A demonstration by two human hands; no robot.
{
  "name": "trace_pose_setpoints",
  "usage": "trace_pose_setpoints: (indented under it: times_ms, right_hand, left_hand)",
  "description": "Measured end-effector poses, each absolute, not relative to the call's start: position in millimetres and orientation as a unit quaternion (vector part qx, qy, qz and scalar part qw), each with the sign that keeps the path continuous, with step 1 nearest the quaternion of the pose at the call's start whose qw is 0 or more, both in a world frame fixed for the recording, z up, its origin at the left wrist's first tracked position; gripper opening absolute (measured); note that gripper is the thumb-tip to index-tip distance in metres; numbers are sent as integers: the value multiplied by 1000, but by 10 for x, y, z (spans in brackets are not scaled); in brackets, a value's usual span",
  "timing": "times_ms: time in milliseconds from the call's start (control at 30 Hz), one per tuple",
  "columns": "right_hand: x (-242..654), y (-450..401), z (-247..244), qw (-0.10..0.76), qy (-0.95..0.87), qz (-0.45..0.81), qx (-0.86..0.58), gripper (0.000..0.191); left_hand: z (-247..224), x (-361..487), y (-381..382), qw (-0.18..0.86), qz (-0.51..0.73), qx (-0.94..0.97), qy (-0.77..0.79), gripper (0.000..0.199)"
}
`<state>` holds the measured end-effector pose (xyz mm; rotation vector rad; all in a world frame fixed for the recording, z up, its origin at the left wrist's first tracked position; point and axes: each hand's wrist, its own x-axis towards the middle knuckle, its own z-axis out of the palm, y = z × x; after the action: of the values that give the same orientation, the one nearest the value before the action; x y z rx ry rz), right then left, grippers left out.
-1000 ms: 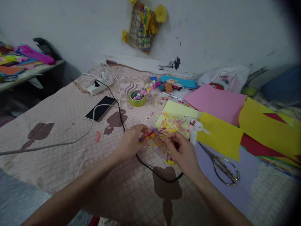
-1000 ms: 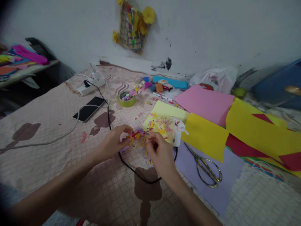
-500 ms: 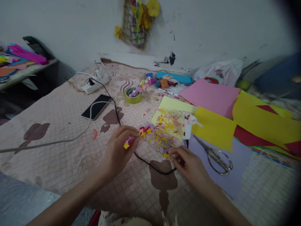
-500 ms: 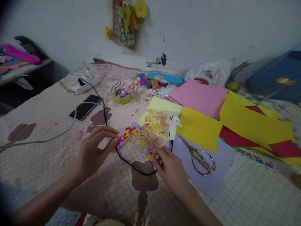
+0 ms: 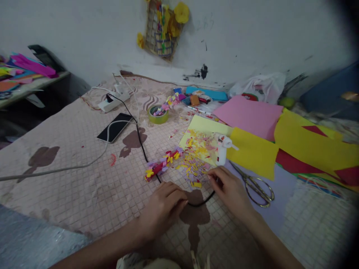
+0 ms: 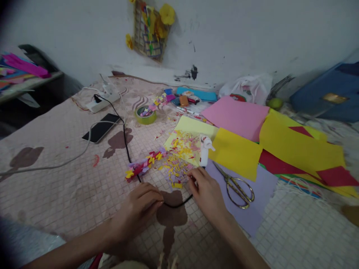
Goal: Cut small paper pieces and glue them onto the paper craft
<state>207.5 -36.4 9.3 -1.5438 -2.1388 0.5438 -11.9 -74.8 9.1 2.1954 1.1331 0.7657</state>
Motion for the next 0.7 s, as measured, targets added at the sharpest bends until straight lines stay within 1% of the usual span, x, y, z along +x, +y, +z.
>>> trace_pose_setpoints:
  times_ms: [200,367,433,567,700]
  right_hand:
    - [2018,-184,183,252,-777,197,-542,10]
    - [2056,-120,179,317,-749,170,-557,7]
    - [2073,-133,156,330,-738,165,-566,6]
    - [1989,-160,100,305,-756,193,-546,9]
    - [1803,-125,70,249,-807,200,-497,12]
  left_hand:
    - [-24,-142,-691,261,285,816,430,11]
    - [-89,-199,-623,240,290,807,455,12]
    - [-96,-225,-584,226,295,803,467,11]
    - [-90,-250,-525,208,300,800,475,11]
    - [-93,-261,-539,202,296,800,481,10]
